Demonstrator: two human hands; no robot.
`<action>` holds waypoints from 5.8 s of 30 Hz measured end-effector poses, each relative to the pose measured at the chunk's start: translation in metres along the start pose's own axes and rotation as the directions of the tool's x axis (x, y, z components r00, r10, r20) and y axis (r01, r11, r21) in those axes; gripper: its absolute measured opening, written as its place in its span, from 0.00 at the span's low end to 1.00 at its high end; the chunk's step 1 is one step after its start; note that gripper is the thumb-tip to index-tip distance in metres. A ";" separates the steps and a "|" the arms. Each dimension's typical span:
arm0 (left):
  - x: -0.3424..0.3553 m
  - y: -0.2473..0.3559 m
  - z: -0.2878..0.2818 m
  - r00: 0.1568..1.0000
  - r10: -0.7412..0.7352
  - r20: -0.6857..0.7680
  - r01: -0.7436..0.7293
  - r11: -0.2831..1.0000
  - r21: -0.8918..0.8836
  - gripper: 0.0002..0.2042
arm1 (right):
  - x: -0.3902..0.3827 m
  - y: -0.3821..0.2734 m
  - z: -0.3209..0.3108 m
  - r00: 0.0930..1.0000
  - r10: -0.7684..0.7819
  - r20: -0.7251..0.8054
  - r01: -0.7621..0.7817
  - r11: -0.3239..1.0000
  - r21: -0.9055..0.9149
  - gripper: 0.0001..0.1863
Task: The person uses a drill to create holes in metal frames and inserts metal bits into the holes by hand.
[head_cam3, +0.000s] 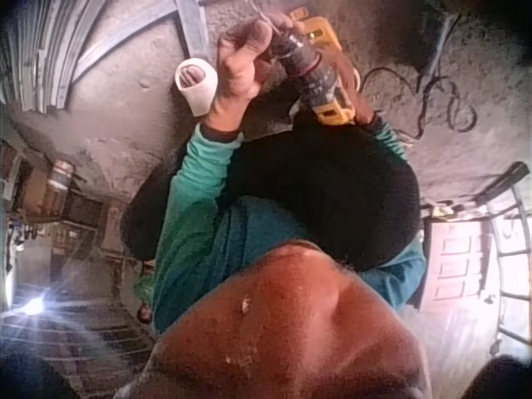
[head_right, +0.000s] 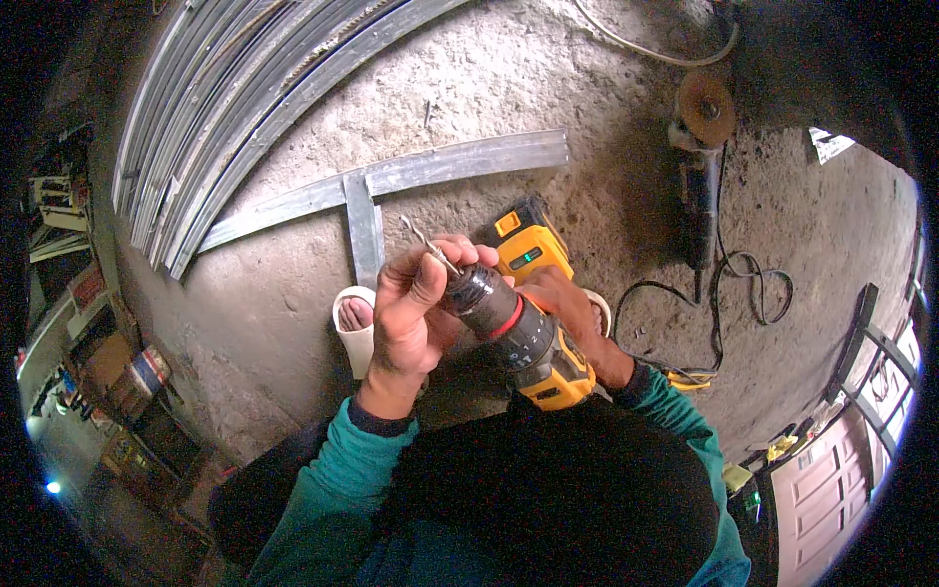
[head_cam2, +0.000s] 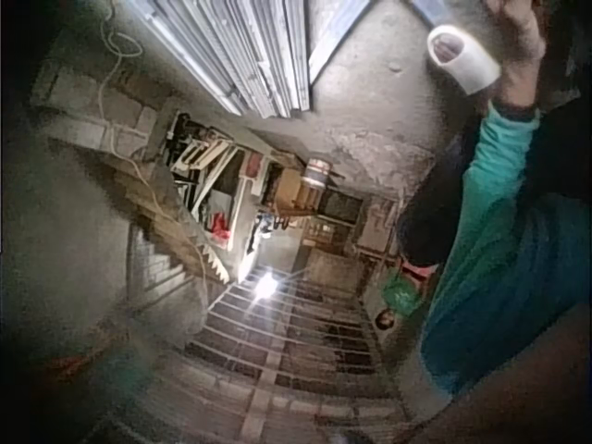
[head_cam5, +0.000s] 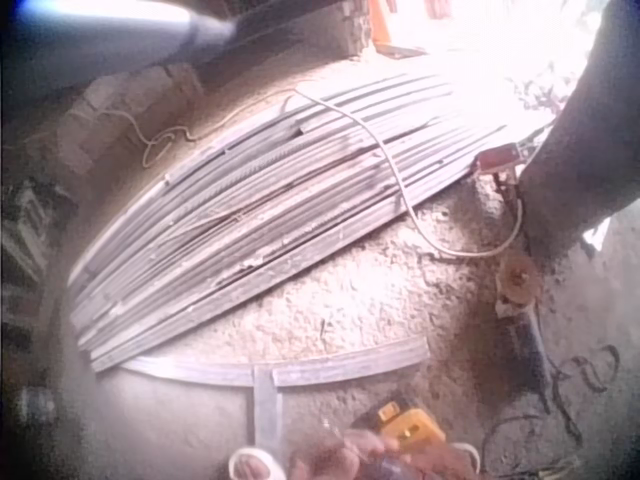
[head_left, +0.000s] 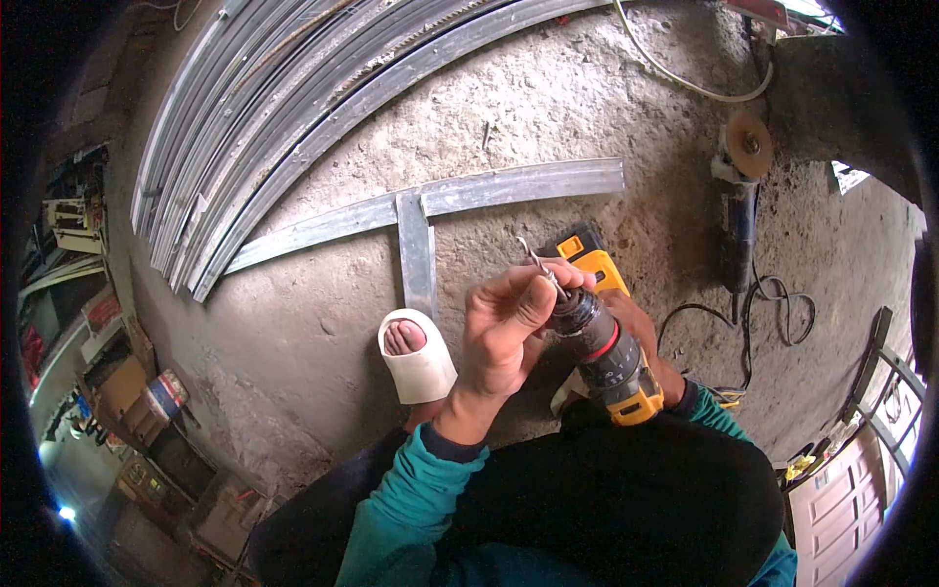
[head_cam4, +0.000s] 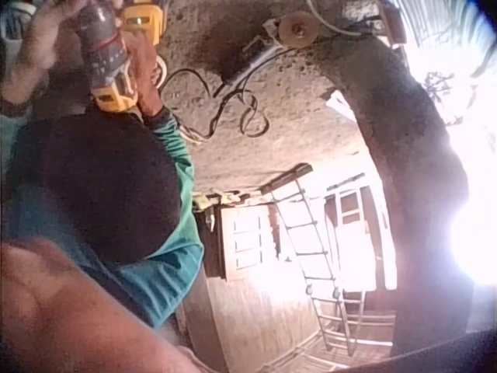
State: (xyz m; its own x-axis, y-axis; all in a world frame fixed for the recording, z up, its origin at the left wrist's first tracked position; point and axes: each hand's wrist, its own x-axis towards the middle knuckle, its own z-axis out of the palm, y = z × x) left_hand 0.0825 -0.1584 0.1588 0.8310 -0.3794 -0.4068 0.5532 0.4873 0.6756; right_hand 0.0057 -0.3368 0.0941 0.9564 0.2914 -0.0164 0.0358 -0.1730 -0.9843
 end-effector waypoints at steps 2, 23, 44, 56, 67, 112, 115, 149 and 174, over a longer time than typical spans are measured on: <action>0.000 0.000 0.000 1.000 0.015 0.009 -0.014 0.999 -0.036 0.14 | -0.003 0.002 0.001 1.000 -0.001 0.002 0.001 1.000 0.002 0.22; 0.006 0.010 0.021 0.996 -0.085 -0.028 0.083 0.995 -0.061 0.15 | -0.004 0.003 0.000 0.995 -0.087 -0.058 0.090 0.994 0.054 0.21; -0.010 0.017 0.052 0.896 -0.129 -0.424 0.248 0.939 0.239 0.12 | 0.001 0.017 0.013 0.984 -0.164 0.067 0.167 0.985 -0.048 0.20; -0.010 0.013 0.043 0.949 -0.265 -0.173 0.287 0.950 0.120 0.13 | -0.002 0.021 0.014 0.972 -0.233 0.027 0.234 0.969 -0.080 0.15; -0.017 0.018 0.044 0.878 -0.149 -0.454 0.235 0.962 0.139 0.11 | 0.013 0.007 0.025 0.968 -0.250 -0.014 0.247 0.964 -0.097 0.21; -0.024 0.022 0.014 0.909 -0.160 -0.385 0.171 0.985 -0.005 0.13 | 0.022 0.008 0.041 0.922 -0.387 -0.016 0.383 0.918 -0.100 0.21; -0.029 0.021 0.012 0.913 -0.156 -0.376 0.147 0.988 -0.053 0.12 | 0.020 0.009 0.039 0.921 -0.388 0.020 0.387 0.914 -0.123 0.19; -0.043 0.019 -0.018 0.857 0.016 -0.515 -0.015 1.000 0.005 0.23 | 0.027 -0.006 0.052 0.902 -0.418 0.105 0.428 0.838 -0.337 0.26; -0.055 0.044 -0.035 0.834 -0.376 -0.404 0.338 0.927 -0.166 0.39 | 0.035 -0.027 0.025 0.924 -0.306 0.229 0.363 0.891 -0.274 0.25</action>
State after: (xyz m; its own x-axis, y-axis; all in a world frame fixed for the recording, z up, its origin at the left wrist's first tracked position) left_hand 0.0630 -0.0885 0.1889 0.5083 -0.1818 -0.8418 0.8028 0.4538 0.3867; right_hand 0.0314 -0.2987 0.1158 0.8065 0.5379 0.2455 0.4583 -0.3063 -0.8344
